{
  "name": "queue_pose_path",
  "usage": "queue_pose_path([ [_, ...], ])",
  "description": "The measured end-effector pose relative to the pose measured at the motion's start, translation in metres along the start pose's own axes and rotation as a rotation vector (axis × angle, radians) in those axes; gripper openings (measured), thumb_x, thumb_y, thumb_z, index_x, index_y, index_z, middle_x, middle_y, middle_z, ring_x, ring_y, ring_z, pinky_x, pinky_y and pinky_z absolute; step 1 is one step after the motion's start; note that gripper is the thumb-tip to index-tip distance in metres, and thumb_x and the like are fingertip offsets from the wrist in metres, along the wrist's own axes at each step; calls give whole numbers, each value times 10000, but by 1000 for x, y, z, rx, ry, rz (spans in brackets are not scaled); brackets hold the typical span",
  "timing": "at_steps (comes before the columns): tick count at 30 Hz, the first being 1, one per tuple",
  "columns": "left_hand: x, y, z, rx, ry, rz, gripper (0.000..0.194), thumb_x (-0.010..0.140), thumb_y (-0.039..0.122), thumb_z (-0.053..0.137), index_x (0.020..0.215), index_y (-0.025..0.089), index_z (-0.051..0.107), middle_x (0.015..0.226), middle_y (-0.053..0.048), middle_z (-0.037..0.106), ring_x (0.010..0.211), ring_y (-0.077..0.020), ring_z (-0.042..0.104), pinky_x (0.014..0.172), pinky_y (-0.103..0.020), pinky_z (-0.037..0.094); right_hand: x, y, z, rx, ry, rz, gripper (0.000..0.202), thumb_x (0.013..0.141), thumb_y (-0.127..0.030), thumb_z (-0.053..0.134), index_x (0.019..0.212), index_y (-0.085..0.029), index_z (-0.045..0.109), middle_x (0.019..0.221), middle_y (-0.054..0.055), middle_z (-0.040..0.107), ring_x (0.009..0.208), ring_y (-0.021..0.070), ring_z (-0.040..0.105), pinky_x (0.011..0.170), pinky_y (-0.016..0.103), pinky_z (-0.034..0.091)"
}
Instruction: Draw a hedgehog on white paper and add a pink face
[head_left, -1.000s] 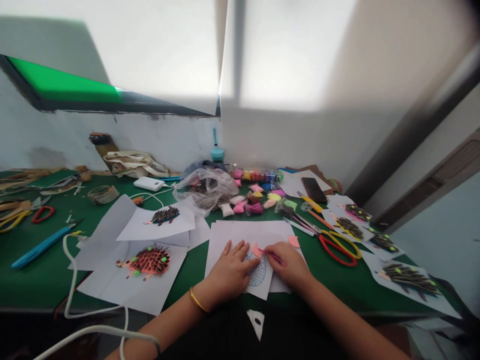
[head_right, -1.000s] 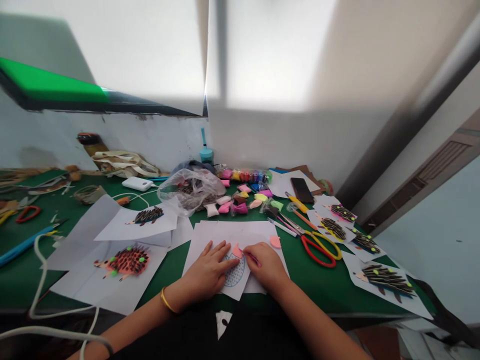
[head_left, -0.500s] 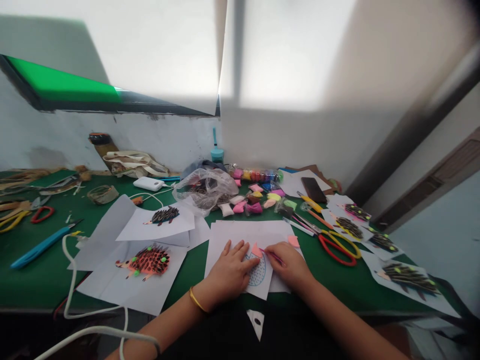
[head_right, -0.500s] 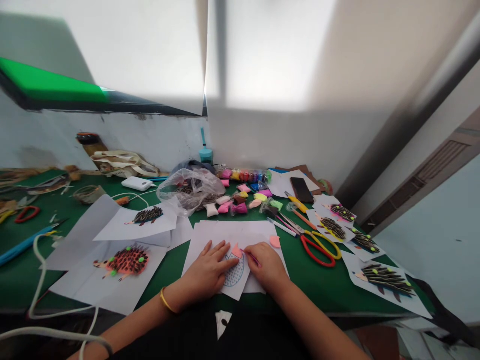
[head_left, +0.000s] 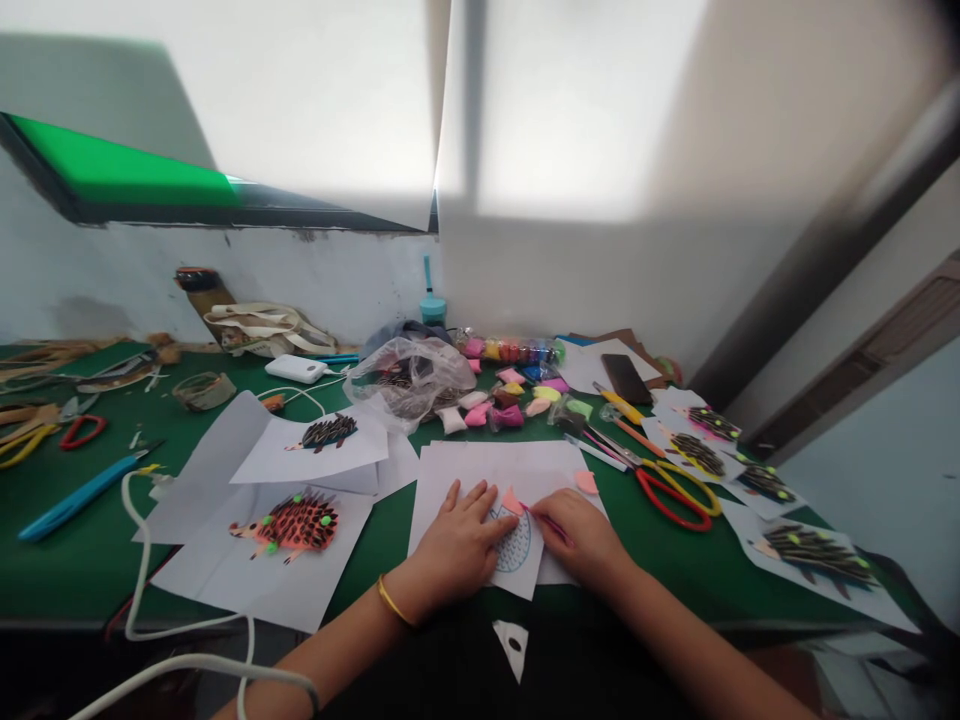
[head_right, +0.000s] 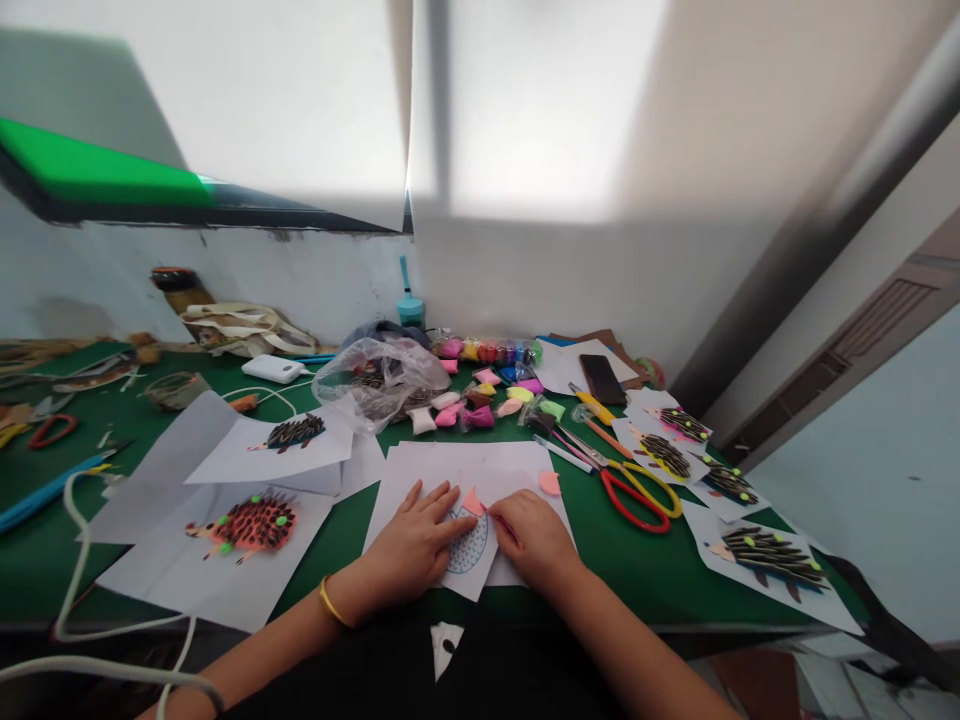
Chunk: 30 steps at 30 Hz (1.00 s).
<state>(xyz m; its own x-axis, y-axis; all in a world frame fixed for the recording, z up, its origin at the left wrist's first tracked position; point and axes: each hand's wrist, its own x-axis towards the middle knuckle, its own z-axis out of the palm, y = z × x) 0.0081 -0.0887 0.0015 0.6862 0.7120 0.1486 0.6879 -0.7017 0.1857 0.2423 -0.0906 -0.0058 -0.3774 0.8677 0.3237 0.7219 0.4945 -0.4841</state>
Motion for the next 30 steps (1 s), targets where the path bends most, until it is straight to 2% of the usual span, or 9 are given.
queue_pose_path([
  [6, 0, 0, 1, -3, 3, -3, 510, 853, 210, 556, 1349, 323, 518, 1511, -88, 396, 1423, -310, 300, 1169, -608, 118, -2, 0, 0, 2, -2, -41, 167, 891, -198, 511, 923, -212, 675, 892, 50, 702, 874, 209, 603, 815, 346, 460],
  [30, 0, 2, 0, 17, 10, -8, 500, 861, 223, 559, 1351, 318, 523, 1504, -81, 408, 1419, -305, 303, 1174, -595, 115, -8, -10, 3, -97, 9, -36, 145, 899, -239, 544, 918, -198, 682, 868, 57, 707, 844, 221, 608, 802, 344, 442],
])
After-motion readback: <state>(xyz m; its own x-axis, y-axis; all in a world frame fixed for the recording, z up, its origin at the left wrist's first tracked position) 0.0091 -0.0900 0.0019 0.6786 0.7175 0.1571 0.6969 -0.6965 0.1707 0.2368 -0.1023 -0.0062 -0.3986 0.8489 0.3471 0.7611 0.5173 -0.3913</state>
